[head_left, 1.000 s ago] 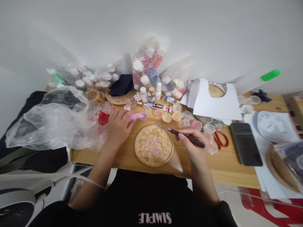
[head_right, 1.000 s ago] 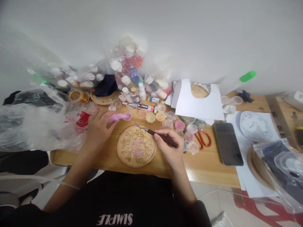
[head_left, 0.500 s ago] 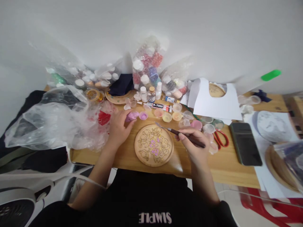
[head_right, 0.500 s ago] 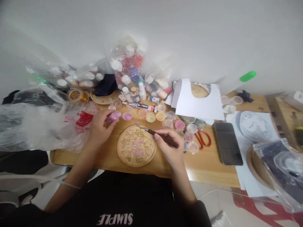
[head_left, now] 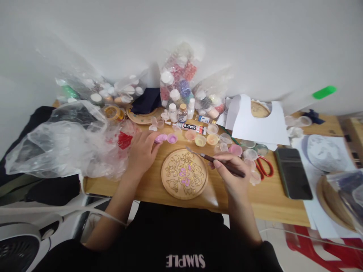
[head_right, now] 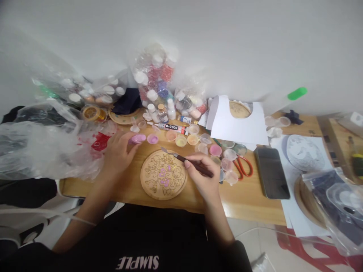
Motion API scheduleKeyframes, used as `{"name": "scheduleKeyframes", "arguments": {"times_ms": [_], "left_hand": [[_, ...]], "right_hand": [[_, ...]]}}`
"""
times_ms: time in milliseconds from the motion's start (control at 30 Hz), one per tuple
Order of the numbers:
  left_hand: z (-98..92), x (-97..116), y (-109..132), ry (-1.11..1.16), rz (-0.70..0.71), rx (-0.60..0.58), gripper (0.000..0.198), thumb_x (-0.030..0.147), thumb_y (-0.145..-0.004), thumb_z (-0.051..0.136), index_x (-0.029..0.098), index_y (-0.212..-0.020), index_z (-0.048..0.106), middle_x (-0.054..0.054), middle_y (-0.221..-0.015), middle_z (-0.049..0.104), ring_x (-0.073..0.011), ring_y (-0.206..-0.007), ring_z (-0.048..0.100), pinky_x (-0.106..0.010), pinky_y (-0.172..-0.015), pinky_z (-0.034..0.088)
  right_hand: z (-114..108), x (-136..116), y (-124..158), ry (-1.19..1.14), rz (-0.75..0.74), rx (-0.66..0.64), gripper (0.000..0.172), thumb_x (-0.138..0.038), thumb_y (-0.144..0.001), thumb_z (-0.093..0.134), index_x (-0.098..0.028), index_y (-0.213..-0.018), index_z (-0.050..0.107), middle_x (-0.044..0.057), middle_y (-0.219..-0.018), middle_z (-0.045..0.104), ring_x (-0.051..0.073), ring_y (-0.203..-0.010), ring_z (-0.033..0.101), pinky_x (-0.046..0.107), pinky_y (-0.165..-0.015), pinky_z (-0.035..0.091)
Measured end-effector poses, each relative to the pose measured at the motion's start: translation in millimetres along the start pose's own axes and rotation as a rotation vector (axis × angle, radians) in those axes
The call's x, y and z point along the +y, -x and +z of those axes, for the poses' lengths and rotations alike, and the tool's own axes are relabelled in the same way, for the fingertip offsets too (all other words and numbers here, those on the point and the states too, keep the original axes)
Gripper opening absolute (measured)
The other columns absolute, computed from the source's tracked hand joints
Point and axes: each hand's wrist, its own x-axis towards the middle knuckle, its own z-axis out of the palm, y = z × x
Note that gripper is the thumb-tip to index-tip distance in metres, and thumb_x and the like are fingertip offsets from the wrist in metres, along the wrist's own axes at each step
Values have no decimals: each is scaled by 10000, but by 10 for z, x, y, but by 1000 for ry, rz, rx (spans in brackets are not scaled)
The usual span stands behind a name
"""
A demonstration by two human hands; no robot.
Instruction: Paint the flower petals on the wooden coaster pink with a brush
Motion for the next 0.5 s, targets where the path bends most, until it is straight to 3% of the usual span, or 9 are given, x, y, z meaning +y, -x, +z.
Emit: {"name": "scheduleKeyframes", "arguments": {"times_ms": [200, 500], "left_hand": [[-59, 61, -30, -67, -61, -101, 191, 252, -998, 576, 225, -1173, 649, -107, -1188, 693, -320, -1118, 612, -501, -1011, 478], [-81, 124, -69, -235, 2, -128, 222, 249, -1015, 542, 194, -1159, 703, -124, -1169, 710, -321, -1074, 626, -488, -962, 522]], "right_hand": [[2, -5, -6, -13, -9, -2, 106, -181, -799, 810, -274, -850, 805, -19, -767, 777, 128, -661, 708, 252, -635, 584], [0, -3, -3, -5, -7, 0, 74, -206, -806, 810, -268, -843, 798, -17, -761, 775, 130, -652, 704, 259, -628, 579]]}}
